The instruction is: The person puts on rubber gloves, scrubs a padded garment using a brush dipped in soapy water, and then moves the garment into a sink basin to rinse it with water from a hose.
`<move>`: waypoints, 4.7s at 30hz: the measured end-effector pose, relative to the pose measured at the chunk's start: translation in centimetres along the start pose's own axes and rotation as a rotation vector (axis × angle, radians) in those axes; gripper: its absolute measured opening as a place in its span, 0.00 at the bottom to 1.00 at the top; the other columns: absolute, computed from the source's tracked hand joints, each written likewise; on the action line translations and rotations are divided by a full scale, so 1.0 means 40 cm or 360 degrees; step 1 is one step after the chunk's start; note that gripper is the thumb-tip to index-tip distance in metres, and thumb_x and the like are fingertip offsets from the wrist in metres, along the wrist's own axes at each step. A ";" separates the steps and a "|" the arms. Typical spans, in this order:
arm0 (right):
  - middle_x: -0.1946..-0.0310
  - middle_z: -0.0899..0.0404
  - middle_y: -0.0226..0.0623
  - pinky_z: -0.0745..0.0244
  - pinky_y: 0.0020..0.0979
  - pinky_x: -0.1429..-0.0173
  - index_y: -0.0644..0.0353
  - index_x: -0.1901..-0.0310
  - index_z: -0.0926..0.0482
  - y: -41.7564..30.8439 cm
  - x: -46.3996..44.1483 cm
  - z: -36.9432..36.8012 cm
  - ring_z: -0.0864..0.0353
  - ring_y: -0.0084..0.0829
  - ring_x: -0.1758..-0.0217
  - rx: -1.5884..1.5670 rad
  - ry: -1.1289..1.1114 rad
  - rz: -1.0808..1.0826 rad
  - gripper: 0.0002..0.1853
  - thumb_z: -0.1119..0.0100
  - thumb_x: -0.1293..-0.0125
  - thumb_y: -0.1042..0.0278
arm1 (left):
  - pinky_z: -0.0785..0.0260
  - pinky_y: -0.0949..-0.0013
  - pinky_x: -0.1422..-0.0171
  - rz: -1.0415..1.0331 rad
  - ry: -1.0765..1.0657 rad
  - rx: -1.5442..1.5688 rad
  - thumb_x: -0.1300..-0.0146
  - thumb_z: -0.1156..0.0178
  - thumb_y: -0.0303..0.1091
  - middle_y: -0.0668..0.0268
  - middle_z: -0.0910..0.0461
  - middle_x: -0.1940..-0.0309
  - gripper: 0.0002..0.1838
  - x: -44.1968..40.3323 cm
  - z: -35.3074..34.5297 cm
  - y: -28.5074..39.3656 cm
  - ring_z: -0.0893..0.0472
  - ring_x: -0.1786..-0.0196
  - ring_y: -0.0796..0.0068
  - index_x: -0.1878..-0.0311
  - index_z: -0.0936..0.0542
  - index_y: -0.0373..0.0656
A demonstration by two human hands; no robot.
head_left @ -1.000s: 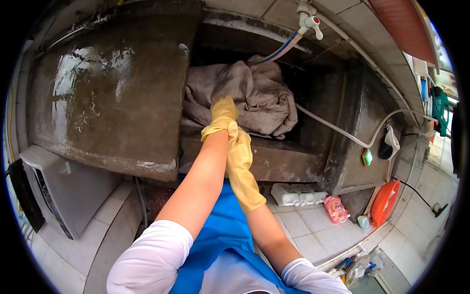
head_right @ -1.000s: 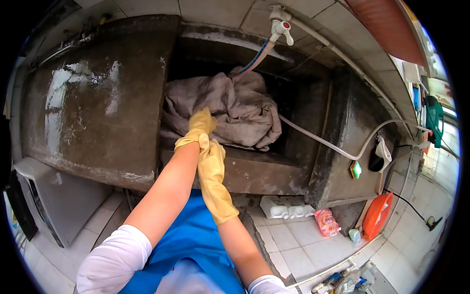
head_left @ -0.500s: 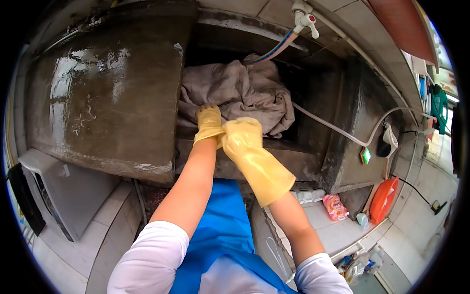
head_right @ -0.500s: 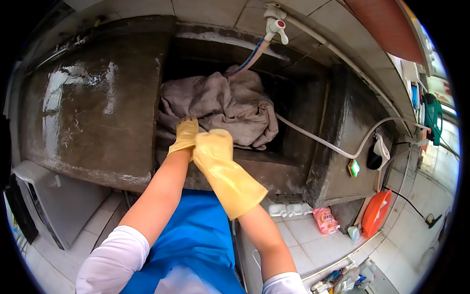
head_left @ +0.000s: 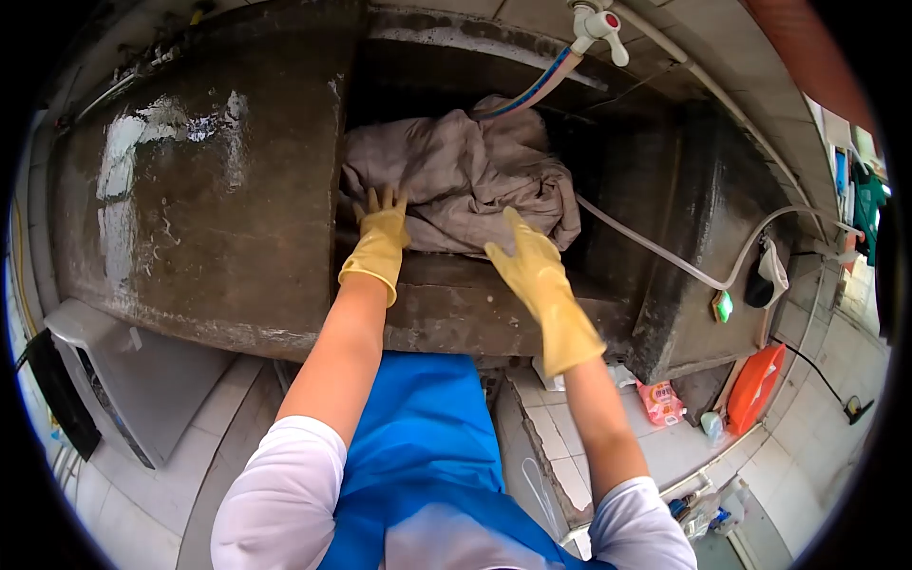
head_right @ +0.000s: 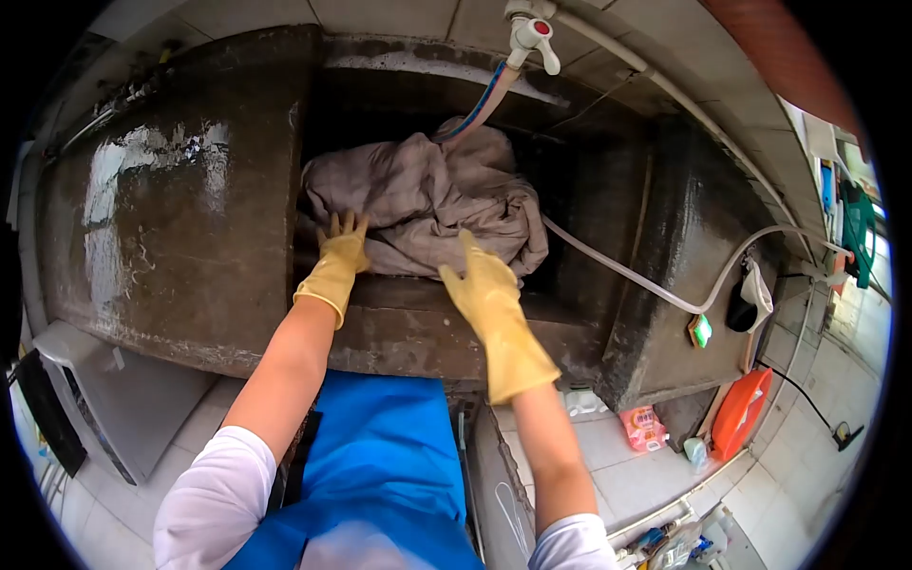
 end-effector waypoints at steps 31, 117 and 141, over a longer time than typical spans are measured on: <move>0.35 0.29 0.47 0.31 0.48 0.30 0.47 0.35 0.25 0.304 -0.410 -0.556 0.27 0.49 0.30 0.0749 -0.0414 0.0321 0.28 0.36 0.36 0.51 | 0.40 0.46 0.20 0.0084 -0.0211 -0.0024 0.39 0.28 0.49 0.58 0.35 0.26 0.36 -0.367 -0.351 0.013 0.37 0.22 0.54 0.29 0.29 0.62; 0.29 0.29 0.43 0.26 0.32 0.31 0.52 0.20 0.38 0.135 0.169 -0.049 0.20 0.31 0.39 -0.1727 0.0580 -0.0490 0.30 0.46 0.18 0.53 | 0.19 0.57 0.40 -0.0767 0.1106 0.1003 0.40 0.26 0.21 0.46 0.17 0.43 0.18 0.533 -0.085 -0.075 0.15 0.42 0.43 0.48 0.21 0.35; 0.23 0.37 0.59 0.38 0.43 0.21 0.58 0.17 0.48 0.182 0.180 -0.079 0.21 0.53 0.31 -0.2388 0.0776 -0.0705 0.44 0.47 0.22 0.37 | 0.23 0.65 0.52 -0.1061 0.1128 0.1381 0.45 0.30 0.12 0.51 0.20 0.58 0.17 0.529 -0.005 -0.036 0.18 0.57 0.47 0.61 0.28 0.35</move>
Point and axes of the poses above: each hand's wrist, its own x-axis away from the middle knuckle, its own z-axis out of the back of the hand, y = z × x, the point moved 7 cm from there along -x, towards the middle knuckle
